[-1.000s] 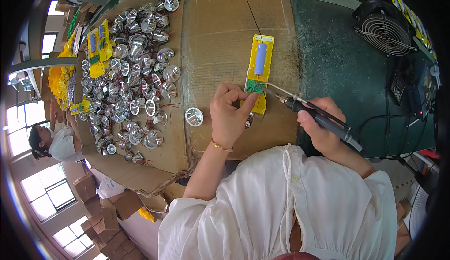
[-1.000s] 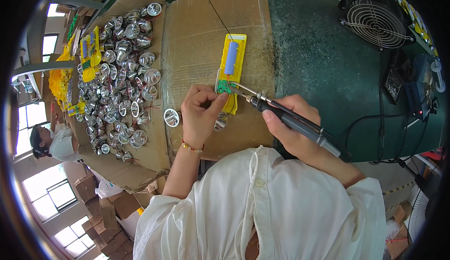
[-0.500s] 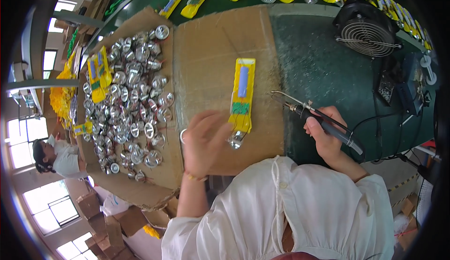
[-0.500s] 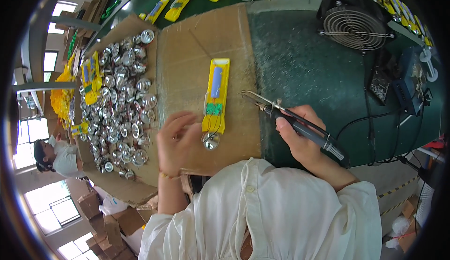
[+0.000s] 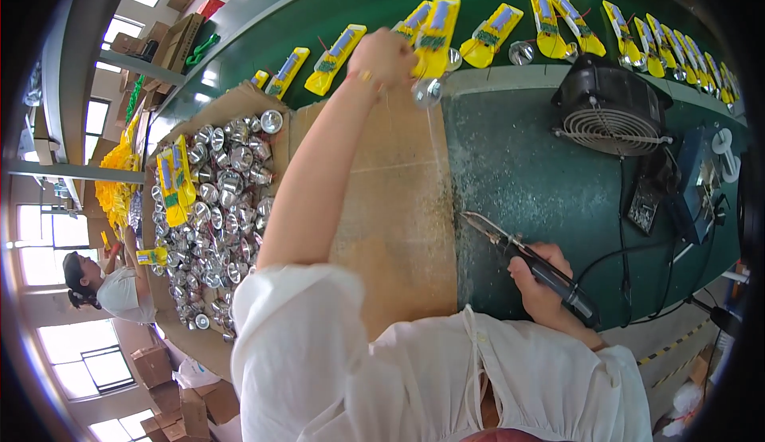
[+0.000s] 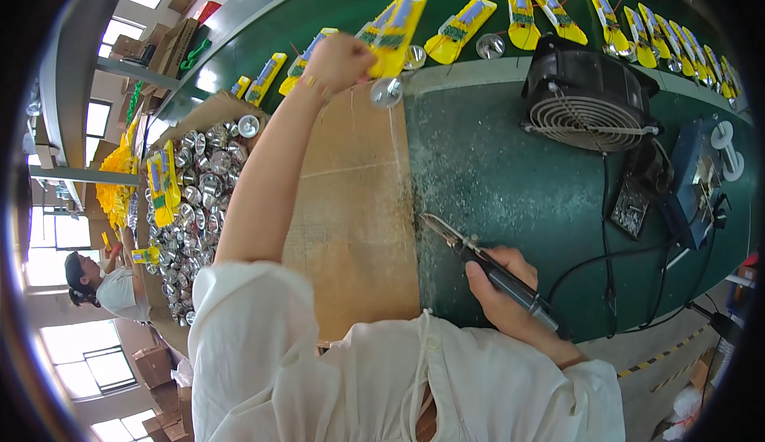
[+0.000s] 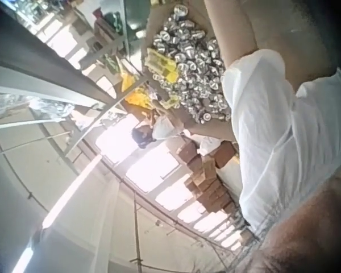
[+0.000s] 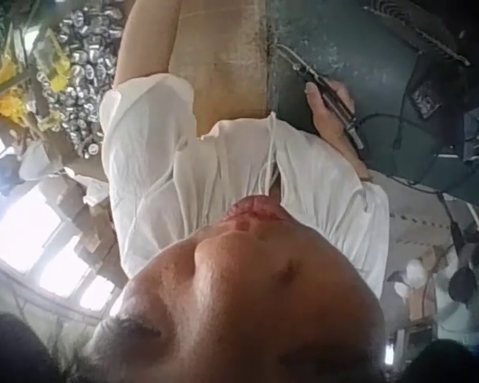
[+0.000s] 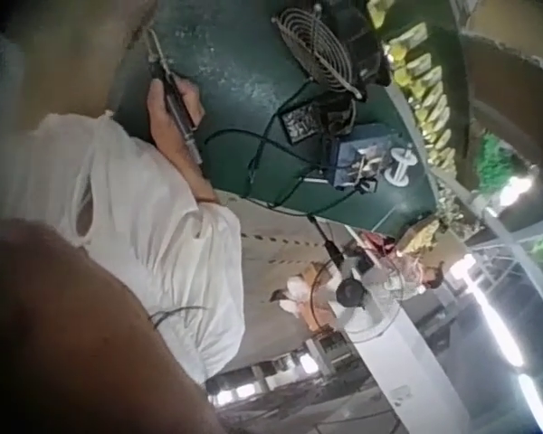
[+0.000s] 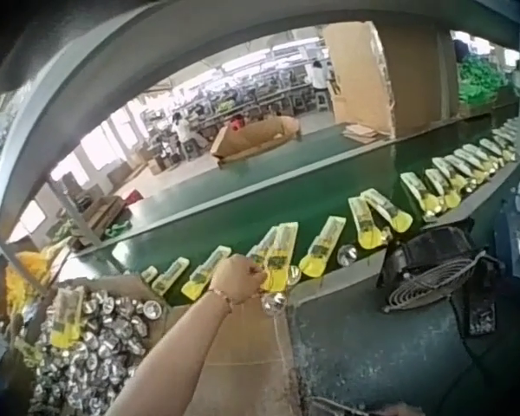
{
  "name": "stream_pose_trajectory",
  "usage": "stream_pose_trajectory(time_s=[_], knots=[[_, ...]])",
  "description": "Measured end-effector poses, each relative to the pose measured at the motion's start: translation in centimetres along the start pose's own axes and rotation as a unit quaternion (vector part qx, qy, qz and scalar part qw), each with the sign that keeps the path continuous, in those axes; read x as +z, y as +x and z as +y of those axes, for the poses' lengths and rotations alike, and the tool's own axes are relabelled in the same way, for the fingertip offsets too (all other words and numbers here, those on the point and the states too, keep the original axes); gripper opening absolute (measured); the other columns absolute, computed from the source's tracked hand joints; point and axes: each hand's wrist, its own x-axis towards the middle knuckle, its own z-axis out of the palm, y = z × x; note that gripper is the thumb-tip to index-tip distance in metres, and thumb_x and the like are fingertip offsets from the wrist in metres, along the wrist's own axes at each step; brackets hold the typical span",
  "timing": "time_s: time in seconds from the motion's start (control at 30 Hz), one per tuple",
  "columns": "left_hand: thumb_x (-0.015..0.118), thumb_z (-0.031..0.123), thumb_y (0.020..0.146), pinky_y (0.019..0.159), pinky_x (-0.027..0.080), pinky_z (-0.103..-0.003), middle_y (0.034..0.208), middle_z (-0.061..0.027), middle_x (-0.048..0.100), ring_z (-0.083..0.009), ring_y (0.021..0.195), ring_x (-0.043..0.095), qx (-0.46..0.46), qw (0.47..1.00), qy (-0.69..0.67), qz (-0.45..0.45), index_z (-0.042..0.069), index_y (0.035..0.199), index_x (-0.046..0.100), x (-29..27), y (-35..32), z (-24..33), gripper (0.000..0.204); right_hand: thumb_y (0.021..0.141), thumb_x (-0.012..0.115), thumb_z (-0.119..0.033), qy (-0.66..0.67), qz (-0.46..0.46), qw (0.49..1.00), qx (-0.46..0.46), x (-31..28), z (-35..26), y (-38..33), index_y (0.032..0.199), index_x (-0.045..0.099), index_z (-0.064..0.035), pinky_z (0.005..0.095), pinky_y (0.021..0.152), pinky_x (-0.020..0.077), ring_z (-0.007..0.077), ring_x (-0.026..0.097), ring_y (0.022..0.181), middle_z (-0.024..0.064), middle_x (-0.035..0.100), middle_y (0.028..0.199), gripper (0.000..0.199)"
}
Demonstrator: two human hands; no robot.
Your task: Soldering wires and components onto a circuit board for a lighting device.
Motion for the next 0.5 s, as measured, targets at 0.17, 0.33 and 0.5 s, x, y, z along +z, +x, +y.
stream_pose_trajectory(time_s=[0.17, 0.33, 0.5], knots=[[0.058, 0.035, 0.076, 0.076, 0.049, -0.034, 0.084, -0.0113, 0.066, -0.0263, 0.084, 0.063, 0.007, 0.981, -0.007, 0.192, 0.009, 0.087, 0.069, 1.2, 7.9, 0.0, 0.03, 0.073, 0.069, -0.007, 0.008, 0.009, 1.0, 0.02, -0.5, 0.9, 0.4, 0.082, 0.053, -0.0023, 0.0247, 0.051, 0.0439, 0.0109, 0.056, 0.056, 0.007, 0.06, 0.067, 0.019], [0.063, 0.027, 0.075, 0.071, 0.05, -0.032, 0.081, -0.0104, 0.066, -0.0223, 0.076, 0.063, 0.003, 0.999, 0.007, 0.035, 0.008, 0.082, 0.068, 1.5, 7.8, -5.7, 0.021, 0.073, 0.069, -0.008, 0.041, 0.043, 0.998, 0.029, -0.3, 1.7, 0.3, 0.081, 0.053, -0.0021, 0.0238, 0.05, 0.0432, 0.0105, 0.055, 0.054, 0.0071, 0.06, 0.065, 0.019], [0.057, 0.023, 0.071, 0.067, 0.05, -0.036, 0.074, -0.0117, 0.065, -0.0262, 0.07, 0.063, 0.002, 0.995, 0.057, 0.08, 0.009, 0.075, 0.068, 1.2, 1.0, -5.7, 0.018, 0.075, 0.066, -0.006, 0.084, 0.047, 0.994, 0.049, 0.2, 1.2, 0.4, 0.082, 0.053, -0.0009, 0.0237, 0.051, 0.0441, 0.0099, 0.055, 0.054, 0.0064, 0.06, 0.066, 0.016]])
